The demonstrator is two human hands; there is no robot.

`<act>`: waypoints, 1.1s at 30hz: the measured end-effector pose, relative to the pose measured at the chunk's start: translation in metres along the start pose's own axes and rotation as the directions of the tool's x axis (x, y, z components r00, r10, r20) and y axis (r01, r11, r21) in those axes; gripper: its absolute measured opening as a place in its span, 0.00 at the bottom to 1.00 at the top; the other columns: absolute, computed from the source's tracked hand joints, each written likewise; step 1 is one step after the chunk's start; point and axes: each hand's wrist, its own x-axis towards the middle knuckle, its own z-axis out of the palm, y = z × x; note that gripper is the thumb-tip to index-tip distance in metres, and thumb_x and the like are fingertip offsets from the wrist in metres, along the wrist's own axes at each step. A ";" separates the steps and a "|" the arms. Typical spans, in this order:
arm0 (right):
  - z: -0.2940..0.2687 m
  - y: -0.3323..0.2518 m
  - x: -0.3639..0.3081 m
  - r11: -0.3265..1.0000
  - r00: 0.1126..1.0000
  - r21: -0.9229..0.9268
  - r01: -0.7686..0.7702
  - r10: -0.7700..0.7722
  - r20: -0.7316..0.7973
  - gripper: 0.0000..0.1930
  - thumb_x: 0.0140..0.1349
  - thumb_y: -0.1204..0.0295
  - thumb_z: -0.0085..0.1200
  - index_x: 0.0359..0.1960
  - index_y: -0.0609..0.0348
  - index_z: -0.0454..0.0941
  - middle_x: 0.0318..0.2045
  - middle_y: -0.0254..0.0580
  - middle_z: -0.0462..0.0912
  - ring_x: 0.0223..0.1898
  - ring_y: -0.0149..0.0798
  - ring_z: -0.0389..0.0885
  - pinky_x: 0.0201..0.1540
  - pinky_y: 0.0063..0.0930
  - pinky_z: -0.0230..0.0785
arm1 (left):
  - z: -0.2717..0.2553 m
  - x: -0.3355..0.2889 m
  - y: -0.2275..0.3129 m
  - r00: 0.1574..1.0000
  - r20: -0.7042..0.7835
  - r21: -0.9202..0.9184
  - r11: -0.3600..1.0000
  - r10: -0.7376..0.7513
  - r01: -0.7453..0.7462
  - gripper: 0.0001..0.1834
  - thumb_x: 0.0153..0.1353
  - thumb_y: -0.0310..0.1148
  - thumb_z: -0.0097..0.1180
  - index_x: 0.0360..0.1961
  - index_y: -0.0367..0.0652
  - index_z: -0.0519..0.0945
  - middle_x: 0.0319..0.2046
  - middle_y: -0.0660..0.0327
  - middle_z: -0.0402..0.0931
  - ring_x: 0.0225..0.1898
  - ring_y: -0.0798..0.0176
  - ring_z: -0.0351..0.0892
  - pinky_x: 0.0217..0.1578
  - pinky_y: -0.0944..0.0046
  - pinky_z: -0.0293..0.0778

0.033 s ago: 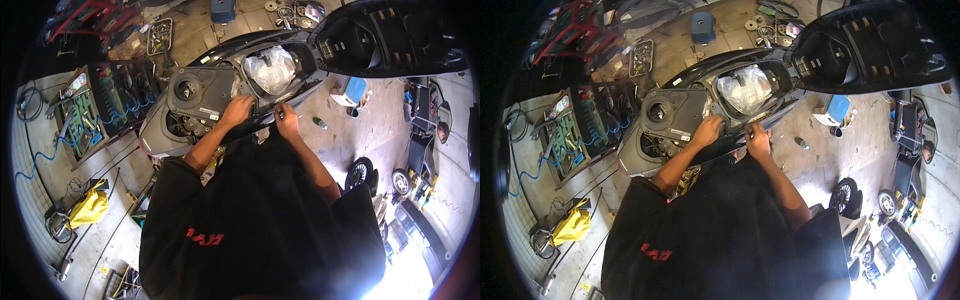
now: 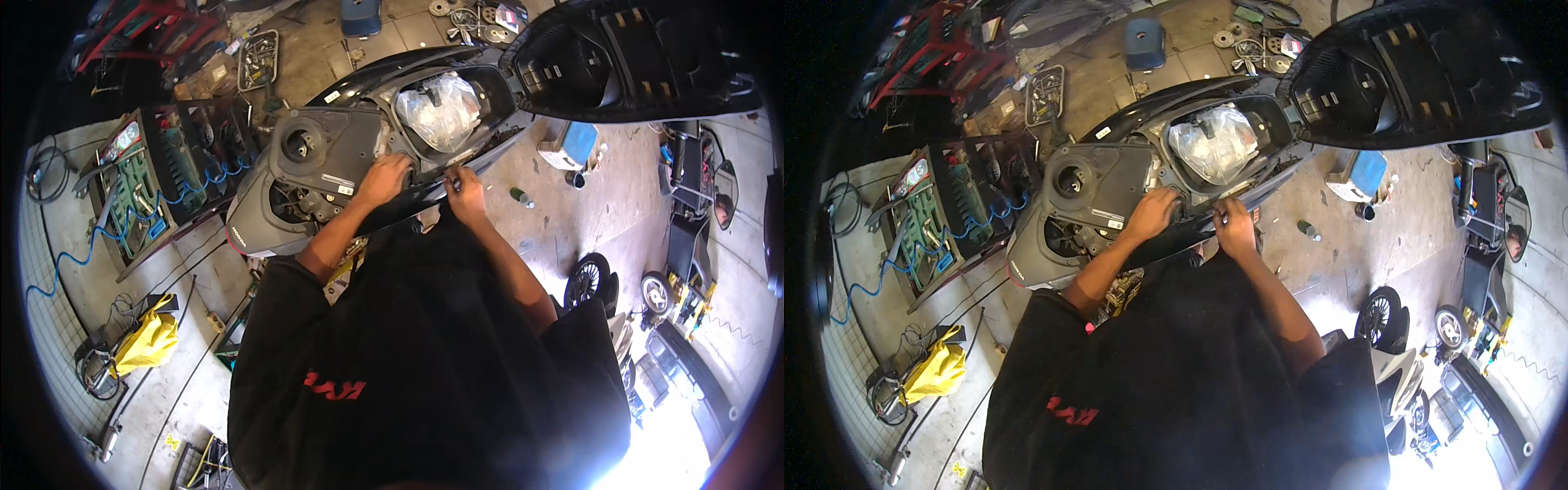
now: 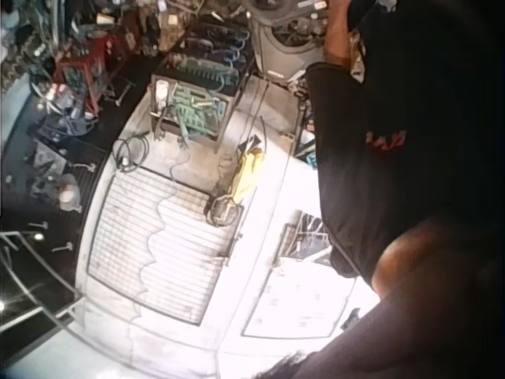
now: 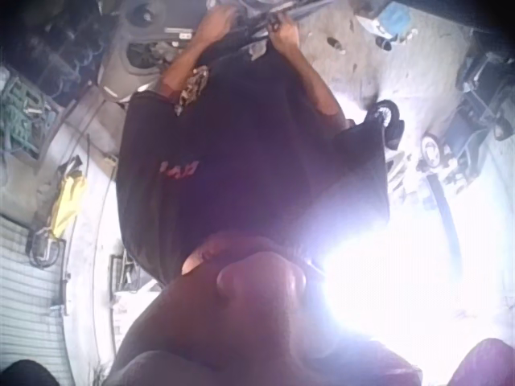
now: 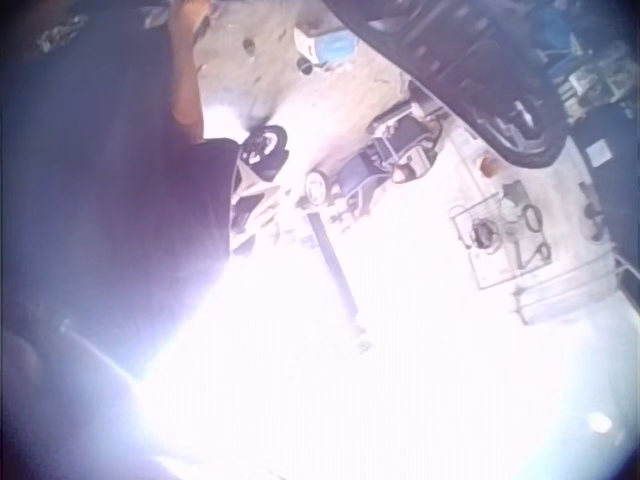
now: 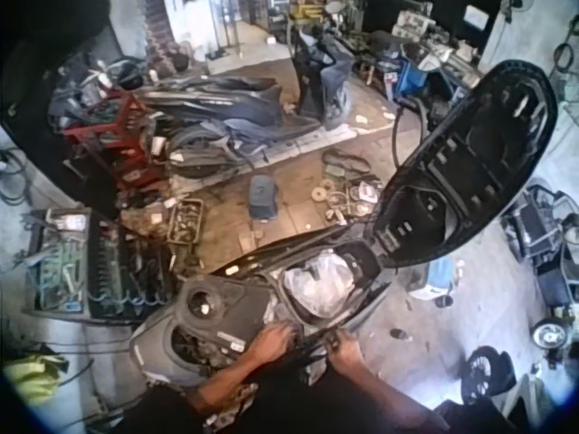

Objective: The person removes the seat and side panels from a motorcycle by hand and with a screwdriver, then uses a socket wrench to remove bolts from the engine area.

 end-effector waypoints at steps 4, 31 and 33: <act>0.019 -0.007 0.004 0.979 0.981 -0.138 0.150 -0.130 0.144 0.12 0.56 0.67 0.60 0.39 0.59 0.77 0.38 0.50 0.77 0.40 0.55 0.76 0.45 0.46 0.70 | -0.016 0.005 0.008 0.979 0.171 0.020 0.994 -0.112 0.110 0.07 0.60 0.30 0.53 0.38 0.39 0.73 0.36 0.52 0.78 0.44 0.47 0.77 0.47 0.51 0.68; 0.048 -0.034 0.040 0.836 0.793 -0.387 0.389 -0.091 0.602 0.09 0.61 0.73 0.40 0.37 0.64 0.71 0.36 0.62 0.80 0.39 0.65 0.80 0.41 0.55 0.72 | 0.043 -0.065 0.063 0.892 -0.037 0.305 0.845 -0.450 0.439 0.09 0.56 0.32 0.52 0.37 0.40 0.76 0.38 0.53 0.77 0.45 0.53 0.76 0.48 0.57 0.67; 0.049 -0.033 0.049 0.820 0.760 -0.387 0.422 -0.087 0.644 0.10 0.57 0.76 0.44 0.38 0.66 0.72 0.35 0.65 0.80 0.39 0.66 0.80 0.42 0.54 0.73 | 0.035 -0.061 0.053 0.888 0.017 0.235 0.865 -0.459 0.443 0.09 0.56 0.31 0.52 0.37 0.41 0.77 0.37 0.53 0.79 0.44 0.54 0.78 0.48 0.57 0.67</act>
